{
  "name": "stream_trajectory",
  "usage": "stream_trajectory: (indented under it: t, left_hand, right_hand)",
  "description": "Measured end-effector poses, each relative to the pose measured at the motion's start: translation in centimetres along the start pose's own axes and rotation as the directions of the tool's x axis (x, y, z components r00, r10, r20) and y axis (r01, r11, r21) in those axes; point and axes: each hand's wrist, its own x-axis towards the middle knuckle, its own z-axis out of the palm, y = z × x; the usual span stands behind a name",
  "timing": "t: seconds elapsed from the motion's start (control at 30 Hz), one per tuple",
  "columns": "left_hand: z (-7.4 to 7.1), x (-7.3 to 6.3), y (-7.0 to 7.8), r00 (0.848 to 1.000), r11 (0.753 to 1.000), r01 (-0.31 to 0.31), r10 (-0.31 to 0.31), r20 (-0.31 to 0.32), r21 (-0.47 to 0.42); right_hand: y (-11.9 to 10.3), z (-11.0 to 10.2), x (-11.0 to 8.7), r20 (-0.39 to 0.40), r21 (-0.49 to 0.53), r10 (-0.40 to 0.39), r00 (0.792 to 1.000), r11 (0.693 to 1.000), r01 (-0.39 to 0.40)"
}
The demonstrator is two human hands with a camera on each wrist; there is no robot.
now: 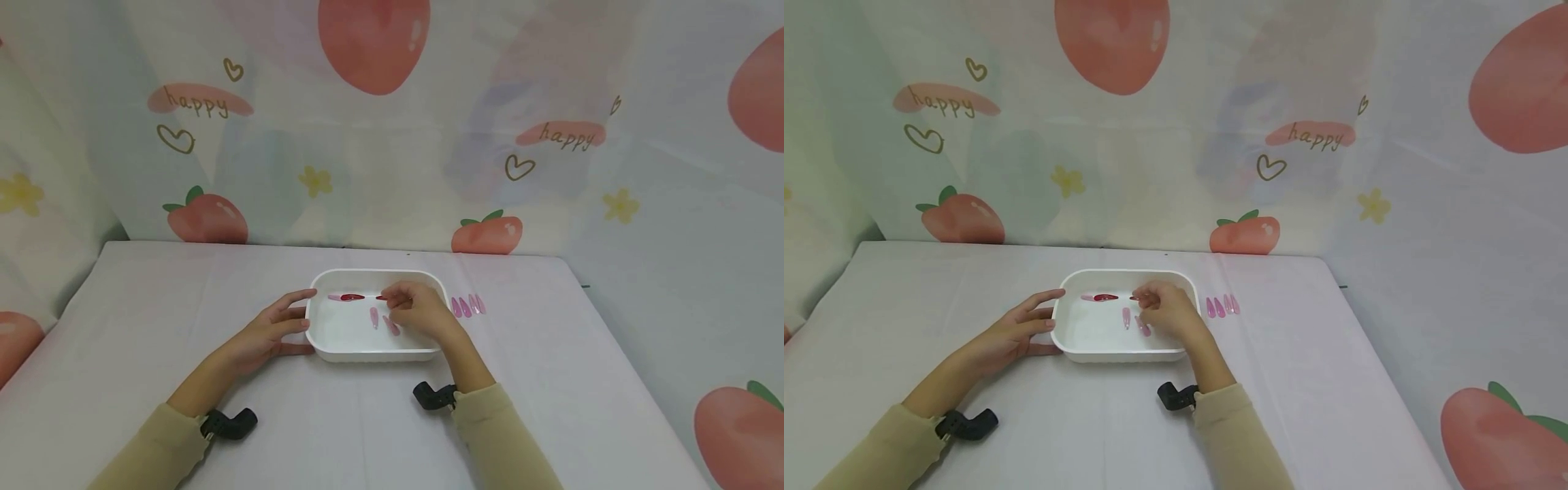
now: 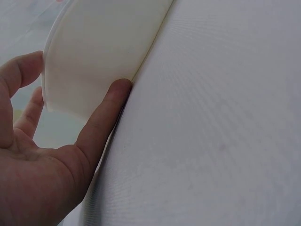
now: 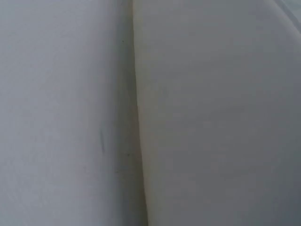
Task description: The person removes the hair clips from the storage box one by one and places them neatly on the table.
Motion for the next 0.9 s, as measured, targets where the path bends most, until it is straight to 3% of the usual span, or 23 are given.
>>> stream_trajectory:
  t: [0.17, 0.4, 0.9]
  left_hand:
    - [0.02, -0.03, 0.06, 1.0, 1.0, -0.002, 0.002, -0.001, 0.0]
    - [0.04, -0.02, 0.0, 1.0, 1.0, 0.001, -0.001, -0.007, -0.008]
    - [0.19, -0.06, 0.06, 1.0, 1.0, 0.007, -0.007, -0.018, -0.004]
  right_hand:
    - [-0.32, 0.46, -0.22, 0.003, -0.144, 0.017, 1.0, 0.989, -0.017]
    - [-0.23, 0.93, -0.29, 0.003, -0.262, 0.004, 1.0, 0.965, -0.003]
    - [-0.5, 0.9, -0.4, 0.032, -0.238, 0.01, 0.999, 0.971, -0.002]
